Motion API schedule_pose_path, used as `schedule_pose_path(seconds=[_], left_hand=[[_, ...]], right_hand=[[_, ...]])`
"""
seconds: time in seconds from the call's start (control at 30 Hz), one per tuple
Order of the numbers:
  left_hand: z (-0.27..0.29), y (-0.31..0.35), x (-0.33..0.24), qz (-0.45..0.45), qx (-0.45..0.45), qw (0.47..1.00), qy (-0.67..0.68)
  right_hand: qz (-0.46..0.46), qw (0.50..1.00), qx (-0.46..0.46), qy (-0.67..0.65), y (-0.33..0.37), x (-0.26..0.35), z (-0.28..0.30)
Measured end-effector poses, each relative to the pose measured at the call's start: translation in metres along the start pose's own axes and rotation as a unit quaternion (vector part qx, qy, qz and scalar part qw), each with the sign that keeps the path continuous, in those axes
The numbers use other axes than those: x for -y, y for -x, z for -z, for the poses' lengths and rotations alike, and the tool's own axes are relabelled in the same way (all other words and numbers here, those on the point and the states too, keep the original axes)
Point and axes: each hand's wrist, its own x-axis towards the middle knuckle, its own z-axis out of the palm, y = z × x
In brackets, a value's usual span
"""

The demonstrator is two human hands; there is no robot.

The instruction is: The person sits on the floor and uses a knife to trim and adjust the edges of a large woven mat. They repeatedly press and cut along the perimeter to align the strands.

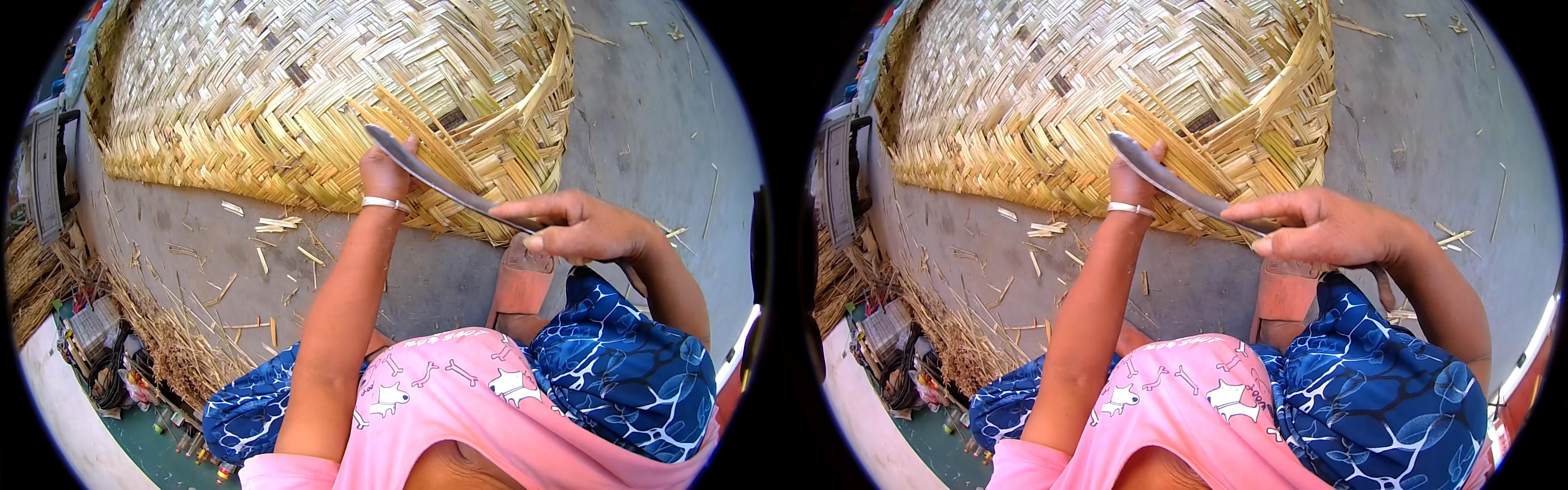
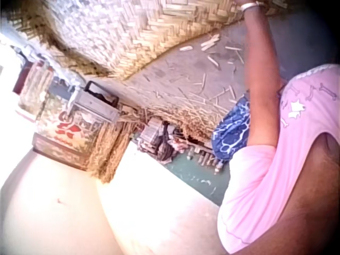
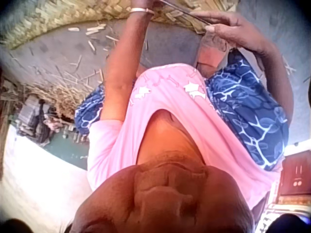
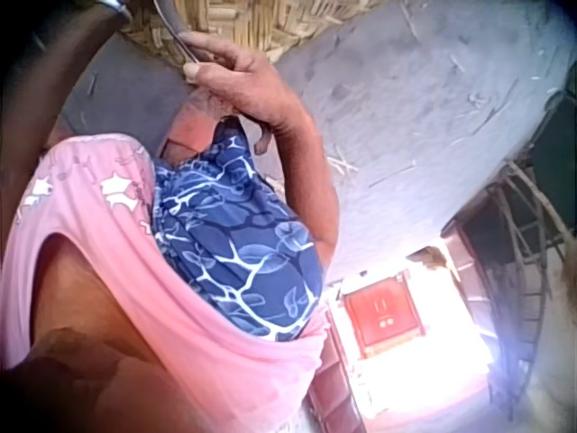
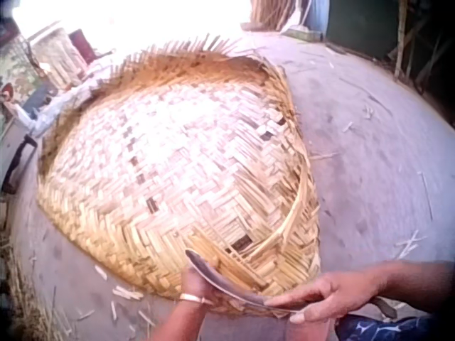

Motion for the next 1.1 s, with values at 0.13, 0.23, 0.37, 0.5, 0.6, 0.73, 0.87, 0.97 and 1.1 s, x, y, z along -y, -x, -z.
schedule_pose_path(seconds=[0.13, 0.23, 0.37, 0.5, 0.6, 0.73, 0.87, 0.97, 1.1], left_hand=[[-0.006, 0.002, 0.003, 0.02, -0.003, 1.0, 0.023], [-0.003, 0.006, 0.007, 0.012, -0.003, 1.0, 0.024], [0.003, 0.013, 0.011, -0.029, 0.009, 0.996, 0.079], [0.013, 0.017, 0.006, 0.013, 0.046, 0.994, 0.101], [0.016, 0.014, 0.004, 0.036, 0.075, 0.99, 0.113], [0.02, 0.009, 0.007, 0.069, 0.084, 0.984, 0.139], [0.017, 0.011, -0.002, 0.089, 0.082, 0.984, 0.132], [0.017, 0.015, -0.011, 0.107, 0.092, 0.981, 0.131], [0.019, 0.02, -0.025, 0.177, 0.126, 0.967, 0.136]], right_hand=[[-0.027, 0.994, -0.054, 0.094, -0.015, 0.006, 0.009], [-0.002, 0.979, -0.074, 0.192, -0.024, 0.004, 0.019], [-0.02, 0.94, -0.097, 0.327, -0.034, 0.009, 0.024], [-0.037, 0.918, -0.082, 0.386, -0.032, 0.025, 0.02], [-0.012, 0.909, -0.081, 0.408, -0.034, 0.015, 0.021], [-0.015, 0.878, -0.124, 0.463, -0.052, 0.017, 0.002], [0.002, 0.845, -0.181, 0.503, -0.075, -0.001, -0.009], [0.019, 0.811, -0.236, 0.535, -0.095, -0.019, -0.008], [0.05, 0.796, -0.253, 0.548, -0.113, -0.027, -0.005]])
